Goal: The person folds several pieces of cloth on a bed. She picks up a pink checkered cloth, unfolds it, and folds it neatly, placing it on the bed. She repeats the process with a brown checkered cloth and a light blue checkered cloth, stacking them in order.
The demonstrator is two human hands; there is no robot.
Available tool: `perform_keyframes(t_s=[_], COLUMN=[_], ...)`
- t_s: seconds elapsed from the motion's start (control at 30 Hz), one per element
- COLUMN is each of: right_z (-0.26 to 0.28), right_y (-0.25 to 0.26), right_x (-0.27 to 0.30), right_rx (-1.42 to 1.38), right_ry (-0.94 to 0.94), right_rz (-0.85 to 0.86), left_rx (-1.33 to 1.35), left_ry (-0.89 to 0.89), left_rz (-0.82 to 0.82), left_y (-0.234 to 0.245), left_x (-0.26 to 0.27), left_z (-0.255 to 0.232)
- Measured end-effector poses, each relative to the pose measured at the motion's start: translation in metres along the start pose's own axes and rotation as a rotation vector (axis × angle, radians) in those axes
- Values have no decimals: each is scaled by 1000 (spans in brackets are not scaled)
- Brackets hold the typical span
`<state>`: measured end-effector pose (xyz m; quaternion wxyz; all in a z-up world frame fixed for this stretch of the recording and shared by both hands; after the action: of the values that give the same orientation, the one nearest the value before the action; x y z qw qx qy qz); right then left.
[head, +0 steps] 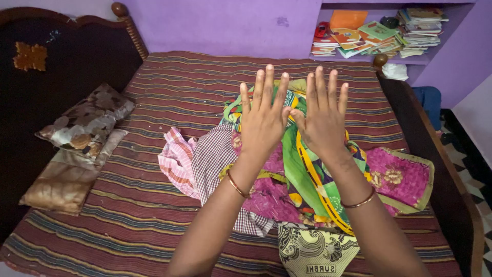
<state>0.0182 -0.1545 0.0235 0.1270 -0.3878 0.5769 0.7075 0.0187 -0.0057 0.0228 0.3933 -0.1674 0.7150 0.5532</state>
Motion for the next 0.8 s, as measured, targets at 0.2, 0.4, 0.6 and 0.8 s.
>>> perform_keyframes(t_s=[0.2, 0.4, 0.6, 0.8], right_z=[1, 3, 3, 4], right_y=[3, 4, 4, 2], right_x=[0, 1, 2, 6], right_rx=[20, 12, 18, 3], right_ry=[3, -9, -6, -8], right_rz=[2, 19, 22, 20], left_rx=[4, -6, -1, -6], left_ry=[-2, -3, -12, -8], left_rz=[-13, -1, -10, -12], left_y=[5, 6, 6, 6], left_x=[0, 0, 1, 5], left_z=[-1, 0, 0, -2])
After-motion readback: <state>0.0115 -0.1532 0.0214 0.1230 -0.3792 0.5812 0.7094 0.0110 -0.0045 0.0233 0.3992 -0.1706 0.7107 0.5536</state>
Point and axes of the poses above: each hand's wrist, its own x-axis away from the middle knuckle, its own y-axis out of the back of the hand, z = x × y, the point moved 3 cm from there along -x, towards the middle knuckle, and after that the axes turned 1 degree about z, right-handed, at the moved point
